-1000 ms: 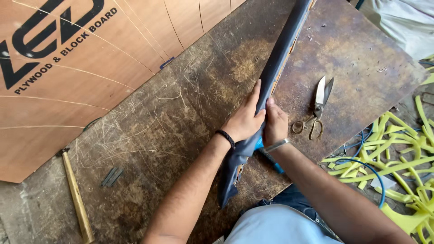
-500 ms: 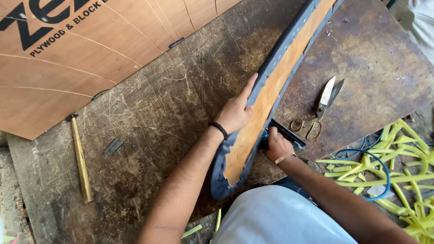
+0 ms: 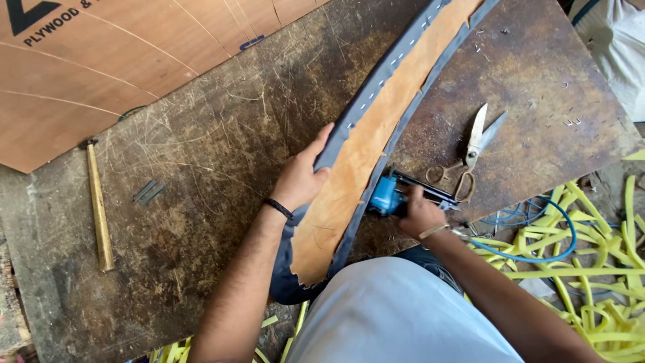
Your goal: The person attaches a black edge strip to a curved wooden board using a pneumatic nail gun. They repeatedly staple the strip along the edge, reposition the board, and use a hammer to tap the strip into place.
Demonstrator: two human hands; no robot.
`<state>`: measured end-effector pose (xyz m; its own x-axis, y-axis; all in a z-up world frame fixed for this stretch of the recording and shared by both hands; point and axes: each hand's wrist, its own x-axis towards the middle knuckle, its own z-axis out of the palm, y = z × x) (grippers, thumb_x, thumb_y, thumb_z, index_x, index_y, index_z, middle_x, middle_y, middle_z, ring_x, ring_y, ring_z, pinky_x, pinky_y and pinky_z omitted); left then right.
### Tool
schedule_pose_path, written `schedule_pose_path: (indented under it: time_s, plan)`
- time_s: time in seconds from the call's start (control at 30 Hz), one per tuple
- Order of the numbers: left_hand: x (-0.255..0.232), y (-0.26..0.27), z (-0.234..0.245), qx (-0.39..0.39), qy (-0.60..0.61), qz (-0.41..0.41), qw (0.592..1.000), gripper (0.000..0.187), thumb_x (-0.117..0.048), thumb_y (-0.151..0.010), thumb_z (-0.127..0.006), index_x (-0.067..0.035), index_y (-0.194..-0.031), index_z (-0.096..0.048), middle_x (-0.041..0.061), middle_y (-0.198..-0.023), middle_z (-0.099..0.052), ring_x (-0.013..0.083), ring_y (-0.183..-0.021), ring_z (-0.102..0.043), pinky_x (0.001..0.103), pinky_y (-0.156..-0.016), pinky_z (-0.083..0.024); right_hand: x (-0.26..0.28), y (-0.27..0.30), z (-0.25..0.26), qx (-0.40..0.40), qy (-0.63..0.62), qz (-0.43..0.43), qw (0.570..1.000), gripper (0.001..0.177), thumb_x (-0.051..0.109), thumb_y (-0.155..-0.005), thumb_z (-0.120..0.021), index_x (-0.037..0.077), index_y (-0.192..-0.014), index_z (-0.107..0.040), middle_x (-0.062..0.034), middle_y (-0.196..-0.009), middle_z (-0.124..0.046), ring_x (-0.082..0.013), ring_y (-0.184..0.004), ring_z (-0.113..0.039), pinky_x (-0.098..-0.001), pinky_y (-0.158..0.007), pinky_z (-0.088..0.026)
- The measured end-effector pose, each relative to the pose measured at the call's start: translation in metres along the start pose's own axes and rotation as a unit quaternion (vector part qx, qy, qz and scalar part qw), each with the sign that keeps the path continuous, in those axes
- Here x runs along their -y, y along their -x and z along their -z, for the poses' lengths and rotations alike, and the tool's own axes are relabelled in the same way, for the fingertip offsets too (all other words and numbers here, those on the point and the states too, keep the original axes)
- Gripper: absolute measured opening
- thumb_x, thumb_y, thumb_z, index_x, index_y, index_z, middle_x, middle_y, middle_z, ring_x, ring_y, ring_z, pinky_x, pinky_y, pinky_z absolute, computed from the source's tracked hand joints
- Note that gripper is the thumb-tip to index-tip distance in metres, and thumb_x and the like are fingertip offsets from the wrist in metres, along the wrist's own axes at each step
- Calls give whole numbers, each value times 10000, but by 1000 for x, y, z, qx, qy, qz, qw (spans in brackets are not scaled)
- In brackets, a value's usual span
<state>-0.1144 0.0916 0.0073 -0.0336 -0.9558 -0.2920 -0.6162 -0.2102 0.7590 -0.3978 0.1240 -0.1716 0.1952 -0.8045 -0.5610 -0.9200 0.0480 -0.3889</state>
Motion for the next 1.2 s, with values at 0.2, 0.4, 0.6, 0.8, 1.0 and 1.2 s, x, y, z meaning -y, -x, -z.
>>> schedule_pose_path:
  time_s: [0.2,0.4,0.6,0.8,1.0,1.2]
  plan:
    - [40,-11,-8,-13,29,-60,998,884,-19,-850,-656,-332,-1599,-307,165,-1258,-726,244,-971,-762,360,-833,-585,-11,33,90,21,-12,5,1000,495,340,-799,-813,37,-1142,-622,-220,-894,-760,-337,-778,-752,-437,-752,-605]
    - [36,-16,-16,13,15,9,1000,897,-81,-844,-659,-377,-1604,-283,139,-1137,-771,253,-863,-767,372,-783,-597,37,34,138,-66,-146,144,977,321,261,-727,-805,39,-950,-736,-126,-782,-764,-240,-699,-723,-399,-676,-588]
    - [32,-20,-15,39,-66,8,997,957,-89,-877,-656,-343,-1640,-138,175,-1074,-750,290,-790,-743,438,-722,-597,86,15,161,-66,-72,57,994,302,268,-800,-811,-4,-911,-740,-133,-721,-732,-237,-645,-704,-426,-644,-575]
    - [38,-23,-13,109,-39,43,992,1003,-60,-899,-645,-332,-1648,-37,178,-1077,-763,288,-890,-766,436,-840,-603,108,28,153,-55,-36,75,995,329,309,-760,-831,38,-931,-757,-106,-702,-736,-223,-622,-710,-412,-648,-578]
    - [67,-34,-18,135,-55,10,989,1119,-145,-845,-745,-275,-1668,2,219,-1284,-687,323,-1185,-687,446,-1028,-547,122,43,128,-21,-43,71,996,347,368,-805,-818,55,-945,-764,-129,-686,-745,-237,-617,-707,-406,-655,-579]
    - [155,5,-13,214,493,-157,829,870,-648,-1076,-410,-36,-1679,-272,185,-1758,-269,263,-1636,-260,394,-1347,-185,126,59,104,23,-15,73,997,348,344,-734,-852,67,-926,-769,-135,-746,-762,-261,-658,-746,-412,-663,-592]
